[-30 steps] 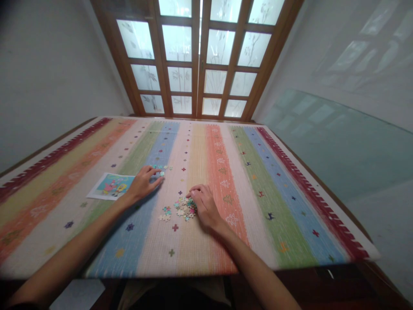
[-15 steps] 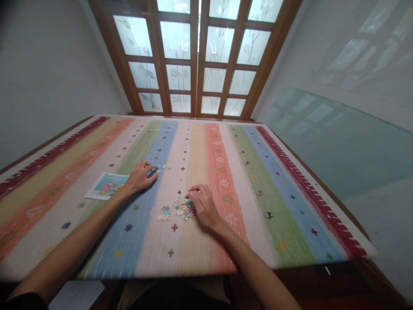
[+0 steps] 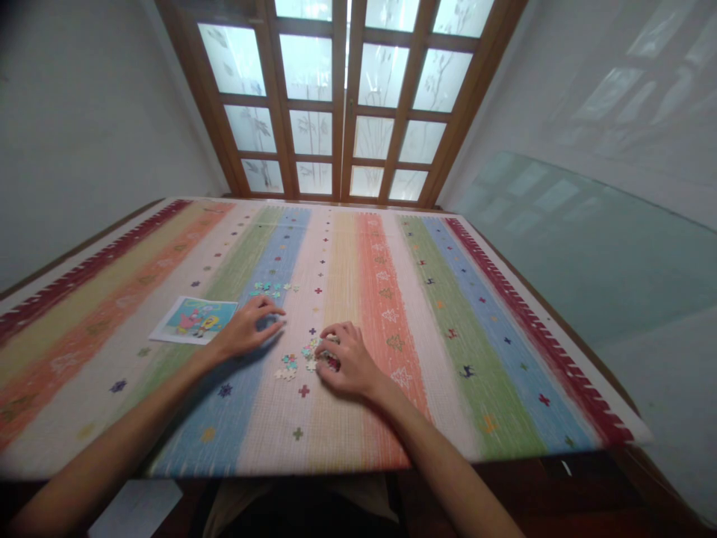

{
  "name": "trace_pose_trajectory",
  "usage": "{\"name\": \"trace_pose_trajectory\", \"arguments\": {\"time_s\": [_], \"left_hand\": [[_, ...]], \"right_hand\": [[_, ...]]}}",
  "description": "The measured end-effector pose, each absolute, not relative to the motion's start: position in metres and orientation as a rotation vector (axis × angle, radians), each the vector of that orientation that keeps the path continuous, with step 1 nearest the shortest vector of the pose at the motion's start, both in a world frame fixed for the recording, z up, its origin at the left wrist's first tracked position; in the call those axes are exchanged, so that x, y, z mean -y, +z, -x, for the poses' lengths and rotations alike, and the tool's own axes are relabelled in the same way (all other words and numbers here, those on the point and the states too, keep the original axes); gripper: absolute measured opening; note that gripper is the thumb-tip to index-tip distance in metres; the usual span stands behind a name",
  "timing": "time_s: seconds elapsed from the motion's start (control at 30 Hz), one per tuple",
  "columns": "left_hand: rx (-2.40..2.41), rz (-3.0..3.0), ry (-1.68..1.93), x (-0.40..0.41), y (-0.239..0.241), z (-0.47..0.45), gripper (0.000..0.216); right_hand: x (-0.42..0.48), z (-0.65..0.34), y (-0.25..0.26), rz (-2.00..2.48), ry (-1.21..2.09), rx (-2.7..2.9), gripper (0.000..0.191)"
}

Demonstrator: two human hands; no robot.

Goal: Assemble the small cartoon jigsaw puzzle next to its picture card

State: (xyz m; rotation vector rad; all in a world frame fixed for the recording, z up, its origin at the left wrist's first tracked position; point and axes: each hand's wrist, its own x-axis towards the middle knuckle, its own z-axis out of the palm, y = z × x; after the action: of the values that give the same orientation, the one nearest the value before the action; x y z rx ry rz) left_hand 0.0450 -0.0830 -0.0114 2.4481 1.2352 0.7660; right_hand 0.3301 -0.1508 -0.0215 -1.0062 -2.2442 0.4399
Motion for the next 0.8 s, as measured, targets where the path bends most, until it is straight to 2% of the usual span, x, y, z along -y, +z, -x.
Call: {"name": "trace_pose_trajectory", "arguments": {"time_s": [0.17,0.33,0.8], "left_hand": [[-0.927,-2.426,0.518,0.127,0.004,-0.060,0.015],[-0.902,-2.421,0.426,0.141,0.005,-0.062,0.014],[-0.857,-2.424,0.679,0.135,0.002,-0.088,0.017]], "right_hand": [[0.156,-0.327,-0.020,0.949,0.427,2.354,0.012],[0.156,-0.325,-0.021,0.926,0.433,2.342,0.002],[0.152,-0.325,-0.022,0.938,0.512,2.166,0.012]]}}
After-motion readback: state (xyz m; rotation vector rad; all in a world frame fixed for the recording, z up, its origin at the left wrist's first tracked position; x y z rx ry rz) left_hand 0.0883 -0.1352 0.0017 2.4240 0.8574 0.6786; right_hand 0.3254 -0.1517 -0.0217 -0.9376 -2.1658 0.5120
